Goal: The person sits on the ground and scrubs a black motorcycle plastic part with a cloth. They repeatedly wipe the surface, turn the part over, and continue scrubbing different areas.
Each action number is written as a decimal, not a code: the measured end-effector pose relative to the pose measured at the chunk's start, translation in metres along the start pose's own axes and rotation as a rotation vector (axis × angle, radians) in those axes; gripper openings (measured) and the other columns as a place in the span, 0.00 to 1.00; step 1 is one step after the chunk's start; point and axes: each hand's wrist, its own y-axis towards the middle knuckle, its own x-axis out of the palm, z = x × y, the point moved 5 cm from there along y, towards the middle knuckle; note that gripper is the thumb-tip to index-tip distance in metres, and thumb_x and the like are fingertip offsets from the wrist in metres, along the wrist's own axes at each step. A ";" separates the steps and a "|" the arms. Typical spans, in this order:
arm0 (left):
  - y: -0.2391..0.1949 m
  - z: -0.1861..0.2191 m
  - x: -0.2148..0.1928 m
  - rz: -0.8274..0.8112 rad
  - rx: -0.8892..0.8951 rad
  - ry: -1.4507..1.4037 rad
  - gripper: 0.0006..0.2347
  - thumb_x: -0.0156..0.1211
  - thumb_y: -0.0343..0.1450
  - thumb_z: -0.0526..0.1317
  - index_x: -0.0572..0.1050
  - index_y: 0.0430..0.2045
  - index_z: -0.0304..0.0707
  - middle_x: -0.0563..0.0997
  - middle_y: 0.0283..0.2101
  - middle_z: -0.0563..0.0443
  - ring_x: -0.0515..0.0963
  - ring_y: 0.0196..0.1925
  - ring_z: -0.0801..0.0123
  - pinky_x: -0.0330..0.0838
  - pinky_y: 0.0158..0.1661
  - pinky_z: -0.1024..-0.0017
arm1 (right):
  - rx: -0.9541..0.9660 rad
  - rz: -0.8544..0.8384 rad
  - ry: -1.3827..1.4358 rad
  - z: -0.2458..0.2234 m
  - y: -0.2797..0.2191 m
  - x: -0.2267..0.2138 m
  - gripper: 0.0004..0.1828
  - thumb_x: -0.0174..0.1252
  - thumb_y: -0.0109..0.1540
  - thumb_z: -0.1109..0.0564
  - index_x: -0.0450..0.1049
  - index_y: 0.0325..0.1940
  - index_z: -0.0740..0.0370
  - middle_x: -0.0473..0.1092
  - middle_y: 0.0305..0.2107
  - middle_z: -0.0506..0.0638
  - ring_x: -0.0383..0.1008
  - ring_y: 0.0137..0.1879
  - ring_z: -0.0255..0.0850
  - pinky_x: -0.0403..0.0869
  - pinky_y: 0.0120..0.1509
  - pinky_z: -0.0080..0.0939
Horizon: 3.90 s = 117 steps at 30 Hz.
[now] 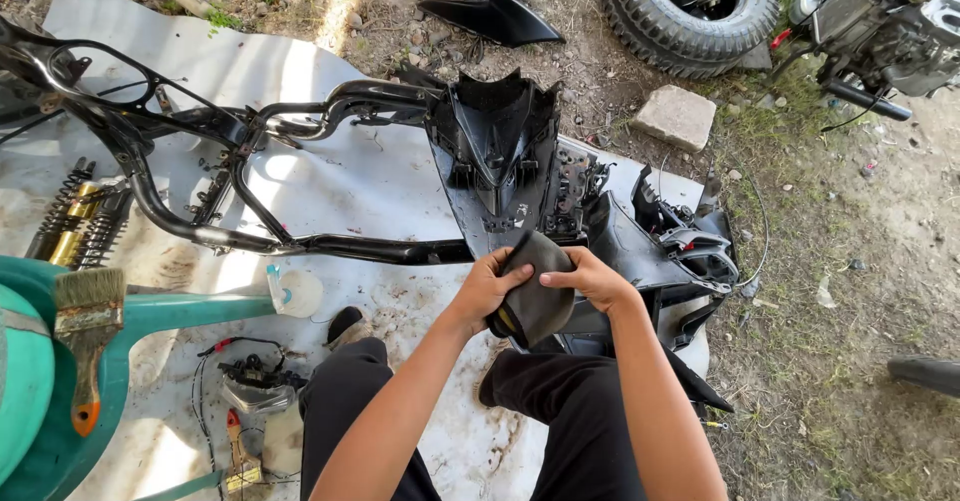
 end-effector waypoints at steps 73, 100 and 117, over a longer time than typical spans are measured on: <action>0.017 -0.044 -0.078 0.444 -0.217 0.264 0.40 0.59 0.65 0.25 0.48 0.75 0.41 0.79 0.38 0.44 0.82 0.29 0.66 0.80 0.25 0.65 | -0.252 0.236 -1.395 0.000 0.127 0.022 0.15 0.63 0.53 0.60 0.84 0.43 0.51 0.74 0.40 0.54 0.78 0.46 0.55 0.76 0.52 0.53; 0.025 -0.062 -0.096 0.467 -0.134 0.235 0.33 0.53 0.68 0.25 0.60 0.73 0.45 0.79 0.29 0.49 0.76 0.22 0.72 0.72 0.19 0.69 | -0.240 0.164 -1.291 -0.005 0.016 0.092 0.07 0.61 0.57 0.60 0.78 0.38 0.63 0.70 0.36 0.60 0.76 0.41 0.59 0.75 0.45 0.57; 0.036 -0.043 -0.103 0.779 0.116 0.899 0.29 0.64 0.66 0.37 0.65 0.65 0.31 0.79 0.54 0.30 0.79 0.55 0.41 0.72 0.54 0.57 | -0.293 0.390 -1.134 0.006 0.046 0.072 0.12 0.64 0.55 0.58 0.76 0.42 0.61 0.71 0.39 0.58 0.76 0.43 0.61 0.75 0.46 0.58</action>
